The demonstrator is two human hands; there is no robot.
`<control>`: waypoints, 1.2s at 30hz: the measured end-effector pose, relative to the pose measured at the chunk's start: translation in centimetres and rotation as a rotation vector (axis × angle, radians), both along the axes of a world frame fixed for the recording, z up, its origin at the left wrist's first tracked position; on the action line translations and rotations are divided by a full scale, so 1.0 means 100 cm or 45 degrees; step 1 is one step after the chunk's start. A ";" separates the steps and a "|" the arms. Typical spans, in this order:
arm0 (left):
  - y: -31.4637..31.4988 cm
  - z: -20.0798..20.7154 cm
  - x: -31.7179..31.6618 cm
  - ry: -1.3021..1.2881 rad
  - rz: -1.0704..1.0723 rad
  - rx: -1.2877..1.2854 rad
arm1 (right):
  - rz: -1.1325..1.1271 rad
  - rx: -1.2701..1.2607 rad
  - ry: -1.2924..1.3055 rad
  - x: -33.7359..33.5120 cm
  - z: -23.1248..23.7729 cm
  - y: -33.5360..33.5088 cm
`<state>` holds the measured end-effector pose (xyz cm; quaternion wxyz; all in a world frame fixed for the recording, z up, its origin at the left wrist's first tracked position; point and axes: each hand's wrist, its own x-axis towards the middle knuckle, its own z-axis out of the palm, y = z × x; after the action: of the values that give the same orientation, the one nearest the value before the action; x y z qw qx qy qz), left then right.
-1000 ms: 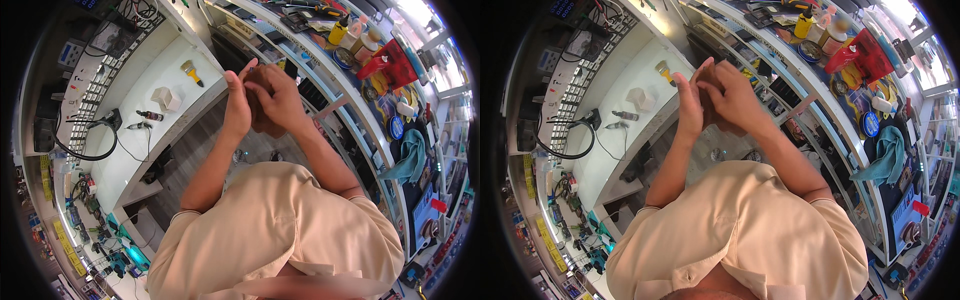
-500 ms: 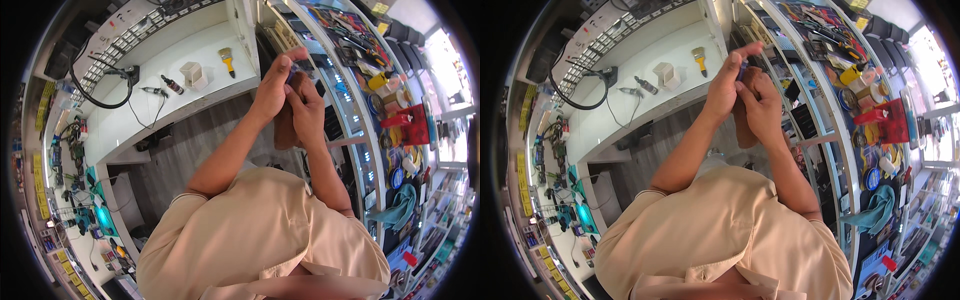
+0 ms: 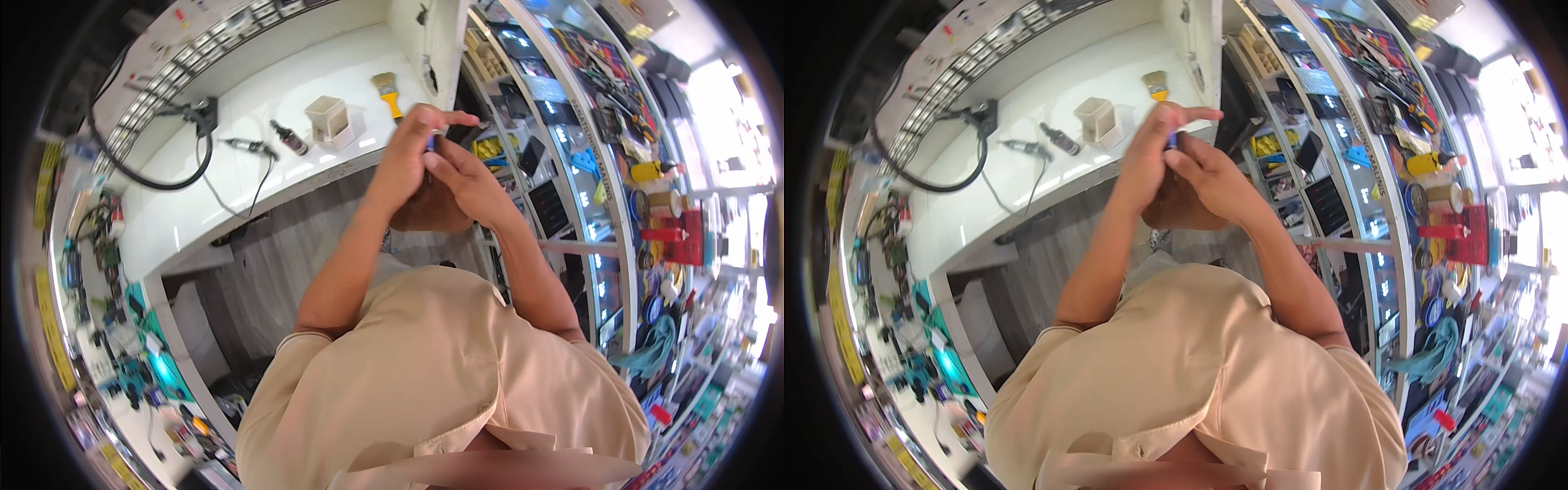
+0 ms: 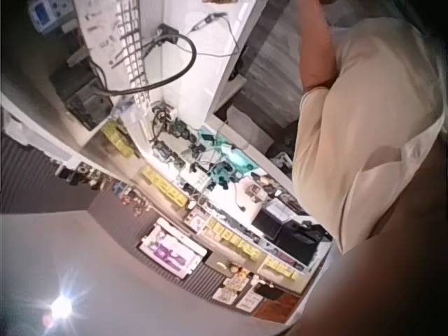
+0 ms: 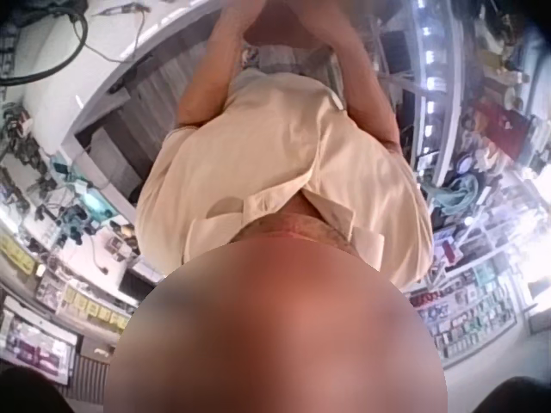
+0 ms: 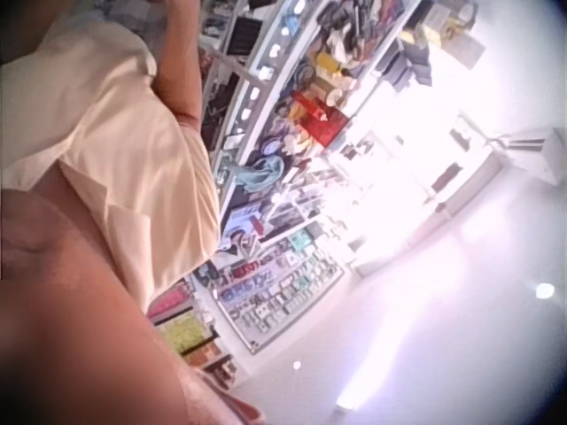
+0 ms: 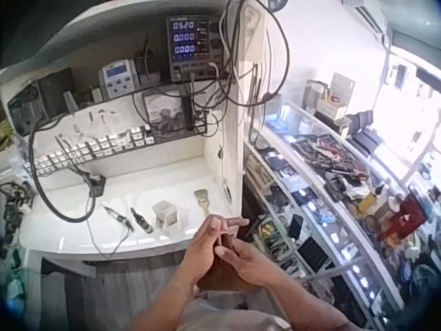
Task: The person wipes several small tools with a brown cloth, including a pen, a red-handled screwdriver, a black-handled screwdriver, and a yellow-handled screwdriver. The person then uses a rotary tool to clean a metal bit and later uses a yellow-handled screwdriver to clean the same bit.
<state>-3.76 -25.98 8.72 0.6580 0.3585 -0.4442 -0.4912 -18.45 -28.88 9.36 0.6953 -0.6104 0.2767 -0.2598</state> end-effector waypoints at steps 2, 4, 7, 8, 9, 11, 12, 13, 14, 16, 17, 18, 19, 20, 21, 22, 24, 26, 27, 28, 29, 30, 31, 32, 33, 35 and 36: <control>-0.002 -0.004 0.029 0.158 -0.014 0.075 | 0.044 0.023 0.023 0.016 0.002 -0.008; -0.007 -0.008 0.055 0.040 0.062 -0.087 | 0.032 -0.016 0.137 0.031 0.005 -0.017; -0.006 -0.014 0.086 0.017 0.155 -0.099 | -0.095 -0.078 0.362 0.054 0.010 -0.020; -0.007 -0.016 0.096 -0.037 0.167 -0.102 | -0.184 -0.093 0.374 0.062 0.010 -0.018; -0.007 -0.019 0.104 -0.086 0.175 -0.115 | -0.248 -0.124 0.350 0.068 0.009 -0.016; -0.005 -0.022 0.118 -0.179 0.201 -0.101 | -0.224 -0.098 0.344 0.079 0.005 -0.013; -0.006 -0.023 0.125 -0.225 0.215 -0.083 | -0.216 -0.146 0.319 0.081 0.003 -0.012; -0.008 -0.024 0.132 -0.254 0.235 -0.060 | -0.207 -0.171 0.343 0.081 0.001 -0.011; -0.011 -0.025 0.139 -0.286 0.244 -0.059 | -0.186 -0.295 0.350 0.079 -0.003 -0.011; -0.027 -0.028 0.161 -0.055 0.382 0.013 | -0.287 -0.367 0.388 0.067 -0.010 -0.011; -0.034 -0.029 0.175 0.045 0.471 0.127 | -0.318 -0.394 0.400 0.058 -0.013 -0.009; -0.039 -0.033 0.187 -0.234 0.480 0.155 | -0.375 -0.478 0.411 0.052 -0.017 -0.009; -0.045 -0.038 0.202 -0.507 0.562 0.289 | -0.451 -0.559 0.442 0.043 -0.021 -0.007; -0.050 -0.047 0.210 -0.715 0.635 0.139 | -0.517 -0.459 0.429 0.034 -0.024 -0.004; -0.050 -0.055 0.219 -0.666 0.550 0.228 | -0.596 -0.391 0.471 0.028 -0.028 -0.002; -0.053 -0.065 0.225 -0.684 0.537 0.312 | -0.647 -0.322 0.450 0.019 -0.030 0.000; -0.053 -0.083 0.234 -0.896 0.532 0.344 | -0.740 -0.151 0.440 0.008 -0.037 0.003; -0.053 -0.101 0.234 -1.090 0.527 0.330 | -0.771 -0.069 0.409 0.000 -0.041 0.006; -0.051 -0.109 0.234 -1.159 0.529 0.171 | -0.780 -0.116 0.435 -0.003 -0.043 0.007; -0.050 -0.117 0.233 -1.271 0.498 0.218 | -0.825 -0.157 0.513 -0.007 -0.045 0.007; -0.051 -0.125 0.231 -1.332 0.475 0.081 | -0.821 -0.255 0.545 -0.013 -0.046 0.006; -0.050 -0.131 0.228 -1.414 0.456 0.123 | -0.788 -0.285 0.523 -0.018 -0.046 0.003; -0.051 -0.135 0.227 -1.620 0.454 0.173 | -0.772 -0.358 0.466 -0.024 -0.045 0.001; -0.051 -0.138 0.224 -1.739 0.534 0.151 | -0.746 -0.394 0.408 -0.031 -0.044 -0.002; -0.051 -0.139 0.221 -1.776 0.566 0.202 | -0.735 -0.323 0.480 -0.040 -0.041 -0.004; -0.053 -0.132 0.207 -1.803 0.686 0.270 | -0.655 -0.208 0.528 -0.059 -0.038 -0.010; -0.054 -0.124 0.196 -1.787 0.767 0.214 | -0.649 -0.187 0.516 -0.068 -0.036 -0.013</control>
<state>15.81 -31.37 -3.66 0.2979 0.7406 -0.6020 0.0199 -25.29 -30.19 5.71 0.4927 -0.6092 0.5339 -0.3179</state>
